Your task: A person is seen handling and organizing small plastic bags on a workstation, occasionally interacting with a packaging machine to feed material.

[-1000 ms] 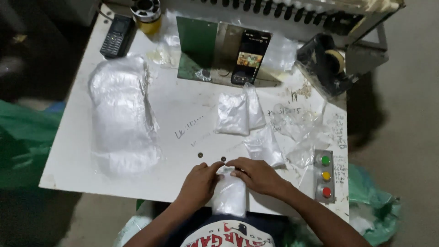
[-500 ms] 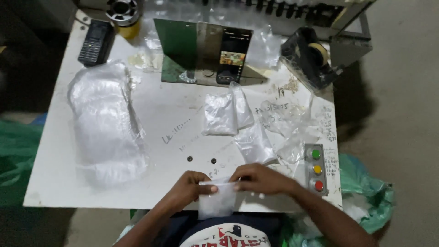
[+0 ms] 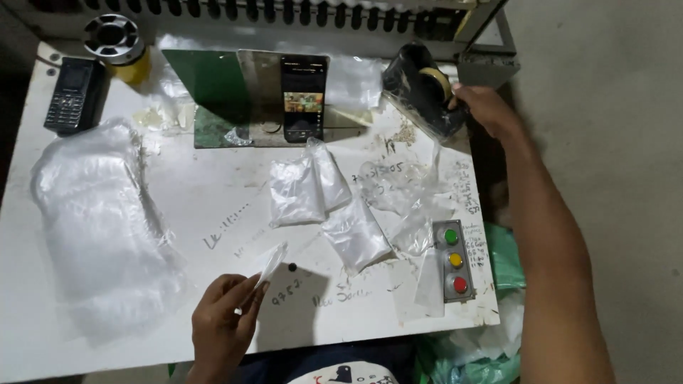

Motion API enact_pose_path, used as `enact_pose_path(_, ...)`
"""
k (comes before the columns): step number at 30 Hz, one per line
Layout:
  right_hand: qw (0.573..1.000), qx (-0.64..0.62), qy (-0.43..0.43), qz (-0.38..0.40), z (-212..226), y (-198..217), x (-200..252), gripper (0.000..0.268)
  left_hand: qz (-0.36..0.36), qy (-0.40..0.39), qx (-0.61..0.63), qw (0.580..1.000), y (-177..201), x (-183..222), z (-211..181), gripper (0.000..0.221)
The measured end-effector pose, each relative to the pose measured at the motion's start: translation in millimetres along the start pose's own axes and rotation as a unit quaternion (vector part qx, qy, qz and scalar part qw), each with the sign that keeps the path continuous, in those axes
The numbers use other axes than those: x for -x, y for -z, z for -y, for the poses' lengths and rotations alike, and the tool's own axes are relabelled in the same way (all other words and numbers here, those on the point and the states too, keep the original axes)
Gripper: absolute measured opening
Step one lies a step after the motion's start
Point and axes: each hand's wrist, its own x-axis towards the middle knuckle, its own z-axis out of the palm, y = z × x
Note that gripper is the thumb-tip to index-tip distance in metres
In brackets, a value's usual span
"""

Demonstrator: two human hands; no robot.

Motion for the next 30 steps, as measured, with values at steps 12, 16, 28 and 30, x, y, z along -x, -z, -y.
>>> enact_pose_path(12, 0.972, 0.2, -0.119, -0.029, -15.8, -1.0, 85.7, 0.021, -0.088, -0.058, -0.045, 0.993, -40.2, 4.9, -2.1, 0.016)
enact_pose_path(16, 0.996, -0.048, -0.071, 0.029, 17.0, -56.7, 149.2, 0.023, -0.023, -0.163, -0.12, 0.979, -77.3, 13.6, 9.9, 0.019)
enact_pose_path(28, 0.949, -0.214, -0.022, 0.23, 66.8, -204.8, 290.7, 0.03, 0.125, 0.275, 0.44, 0.846, -76.6, -20.5, -16.8, 0.021)
enact_pose_path(30, 0.939, -0.237, -0.01, 0.249, 61.7, -189.9, 281.4, 0.023, 0.138, 0.312, 0.501, 0.795, -78.5, -41.8, 8.1, 0.024)
